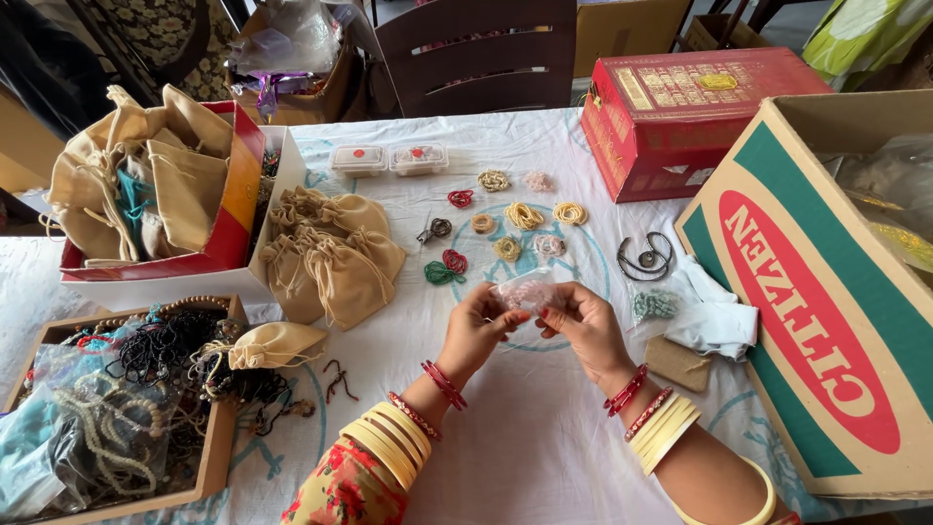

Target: The person picks small jewelry items from a table, places them into clear plastic bags, and then transfers the bags into small beige cloth pouches. The person repeats this process for several items, handling them one at a time.

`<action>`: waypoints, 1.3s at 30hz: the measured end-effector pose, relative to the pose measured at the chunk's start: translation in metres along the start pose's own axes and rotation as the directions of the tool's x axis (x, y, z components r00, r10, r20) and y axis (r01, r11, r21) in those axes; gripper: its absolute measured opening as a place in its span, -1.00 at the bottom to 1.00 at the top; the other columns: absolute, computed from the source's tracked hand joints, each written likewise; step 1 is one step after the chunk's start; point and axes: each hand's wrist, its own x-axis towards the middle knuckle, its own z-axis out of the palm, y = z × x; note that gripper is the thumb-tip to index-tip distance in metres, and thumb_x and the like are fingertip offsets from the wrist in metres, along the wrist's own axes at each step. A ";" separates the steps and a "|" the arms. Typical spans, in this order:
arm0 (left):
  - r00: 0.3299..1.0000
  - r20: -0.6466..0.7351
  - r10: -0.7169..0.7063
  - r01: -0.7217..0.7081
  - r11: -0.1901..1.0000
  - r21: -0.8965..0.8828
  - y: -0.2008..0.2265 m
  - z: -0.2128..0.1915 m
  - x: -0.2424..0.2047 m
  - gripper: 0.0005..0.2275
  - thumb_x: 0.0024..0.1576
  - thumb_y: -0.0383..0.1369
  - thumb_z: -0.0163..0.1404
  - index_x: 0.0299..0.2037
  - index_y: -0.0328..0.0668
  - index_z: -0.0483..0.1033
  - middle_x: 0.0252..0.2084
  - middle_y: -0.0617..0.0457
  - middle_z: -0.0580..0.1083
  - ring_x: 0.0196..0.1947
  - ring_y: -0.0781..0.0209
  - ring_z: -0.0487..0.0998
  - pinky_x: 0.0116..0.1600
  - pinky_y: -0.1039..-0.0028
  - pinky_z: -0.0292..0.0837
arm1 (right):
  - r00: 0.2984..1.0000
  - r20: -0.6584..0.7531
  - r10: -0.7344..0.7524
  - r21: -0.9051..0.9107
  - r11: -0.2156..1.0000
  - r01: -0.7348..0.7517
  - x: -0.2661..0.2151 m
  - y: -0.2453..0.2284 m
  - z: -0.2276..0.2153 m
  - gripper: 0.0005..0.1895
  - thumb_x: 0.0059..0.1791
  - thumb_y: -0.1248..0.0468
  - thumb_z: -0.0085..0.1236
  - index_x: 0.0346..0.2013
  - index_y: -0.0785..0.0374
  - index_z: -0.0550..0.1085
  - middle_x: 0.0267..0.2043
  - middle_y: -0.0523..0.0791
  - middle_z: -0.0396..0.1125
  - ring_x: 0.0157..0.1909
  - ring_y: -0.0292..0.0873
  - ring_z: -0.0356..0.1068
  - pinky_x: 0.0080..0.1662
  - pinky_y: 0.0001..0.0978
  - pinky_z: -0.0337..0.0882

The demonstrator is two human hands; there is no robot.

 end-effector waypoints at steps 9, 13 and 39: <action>0.984 0.073 -0.161 0.174 0.956 -0.235 -0.010 0.005 0.000 -0.85 0.10 -0.44 0.22 -0.22 -0.32 0.56 -0.38 0.08 0.59 -0.45 0.40 0.55 -0.32 0.55 0.52 | 0.989 0.046 0.139 0.173 0.974 -0.145 0.000 0.025 -0.006 -0.82 0.04 0.31 0.21 -0.07 0.25 0.48 -0.16 -0.19 0.44 -0.13 -0.29 0.43 -0.08 -0.34 0.43; 0.985 0.090 -0.149 0.155 0.986 -0.067 0.003 0.010 -0.008 -0.87 0.12 -0.42 0.20 -0.23 -0.30 0.56 -0.39 0.07 0.59 -0.42 0.40 0.59 -0.32 0.52 0.52 | 0.990 0.007 0.142 0.250 0.958 -0.140 -0.001 0.003 0.004 -0.82 0.04 0.31 0.22 -0.08 0.27 0.50 -0.14 -0.16 0.46 -0.08 -0.24 0.46 -0.02 -0.30 0.48; 0.586 0.753 0.300 -0.782 -0.037 0.623 0.014 0.173 -0.026 -0.70 0.08 -0.34 0.05 -0.01 -0.28 0.55 -0.08 -0.02 0.51 -0.01 0.08 0.45 0.02 0.31 0.35 | 0.751 -0.340 -0.566 -0.519 0.779 0.352 -0.025 -0.120 -0.126 -0.69 0.10 0.22 0.21 -0.01 0.41 0.44 -0.34 -0.20 0.40 -0.42 -0.44 0.34 -0.39 -0.63 0.38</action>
